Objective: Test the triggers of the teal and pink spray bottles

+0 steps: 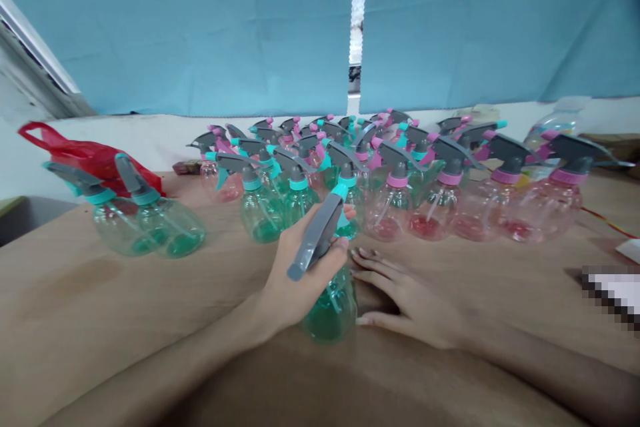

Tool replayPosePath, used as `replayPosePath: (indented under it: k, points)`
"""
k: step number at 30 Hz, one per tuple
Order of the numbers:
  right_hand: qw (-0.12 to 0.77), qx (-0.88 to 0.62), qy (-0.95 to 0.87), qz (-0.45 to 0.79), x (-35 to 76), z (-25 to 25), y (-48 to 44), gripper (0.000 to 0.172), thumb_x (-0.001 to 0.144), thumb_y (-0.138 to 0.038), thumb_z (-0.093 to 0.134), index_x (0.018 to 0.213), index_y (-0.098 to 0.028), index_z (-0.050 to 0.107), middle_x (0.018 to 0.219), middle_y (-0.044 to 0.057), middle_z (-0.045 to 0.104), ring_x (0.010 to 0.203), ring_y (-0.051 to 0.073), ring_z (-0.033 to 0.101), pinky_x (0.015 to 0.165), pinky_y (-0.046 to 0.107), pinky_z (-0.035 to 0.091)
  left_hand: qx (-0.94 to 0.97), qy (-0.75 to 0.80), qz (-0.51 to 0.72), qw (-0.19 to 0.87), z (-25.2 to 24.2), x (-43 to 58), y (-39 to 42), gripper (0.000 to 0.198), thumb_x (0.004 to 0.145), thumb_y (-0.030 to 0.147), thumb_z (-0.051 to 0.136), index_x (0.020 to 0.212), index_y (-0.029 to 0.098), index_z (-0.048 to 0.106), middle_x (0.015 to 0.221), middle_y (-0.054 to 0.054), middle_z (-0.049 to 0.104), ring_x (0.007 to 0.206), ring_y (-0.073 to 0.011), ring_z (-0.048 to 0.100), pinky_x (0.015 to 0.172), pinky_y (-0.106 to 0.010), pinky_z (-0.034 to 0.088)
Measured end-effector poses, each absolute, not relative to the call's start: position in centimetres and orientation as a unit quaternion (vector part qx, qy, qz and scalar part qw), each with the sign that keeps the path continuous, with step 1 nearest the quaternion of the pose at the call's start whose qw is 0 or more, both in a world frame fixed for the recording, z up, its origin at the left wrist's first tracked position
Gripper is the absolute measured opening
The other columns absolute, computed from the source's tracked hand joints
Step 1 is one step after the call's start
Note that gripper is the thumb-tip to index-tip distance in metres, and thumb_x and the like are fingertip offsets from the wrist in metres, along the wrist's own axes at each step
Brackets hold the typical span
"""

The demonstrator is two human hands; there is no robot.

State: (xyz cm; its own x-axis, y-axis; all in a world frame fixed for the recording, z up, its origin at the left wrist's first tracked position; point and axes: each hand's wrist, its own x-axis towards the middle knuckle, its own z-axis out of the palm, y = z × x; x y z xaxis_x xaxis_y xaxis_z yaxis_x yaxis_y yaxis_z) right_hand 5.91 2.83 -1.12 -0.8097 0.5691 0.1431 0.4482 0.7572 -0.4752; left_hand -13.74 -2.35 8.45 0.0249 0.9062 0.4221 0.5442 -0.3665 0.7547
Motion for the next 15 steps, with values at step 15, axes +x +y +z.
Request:
replayPosePath:
  k: [15]
  points:
    - [0.124,-0.28,-0.929,0.205,5.8,-0.8,2.7,0.074,0.084,-0.065,0.044,0.14,-0.017,0.039,0.152,0.007,0.027,0.14,0.025,0.023,0.113,0.048,0.024,0.724,0.475,0.441,0.236,10.0,-14.3,-2.7,0.011,0.074,0.018,0.047,0.077,0.021,0.056,0.075,0.001,0.059,0.069,-0.0177,0.057,0.062,-0.027,0.046]
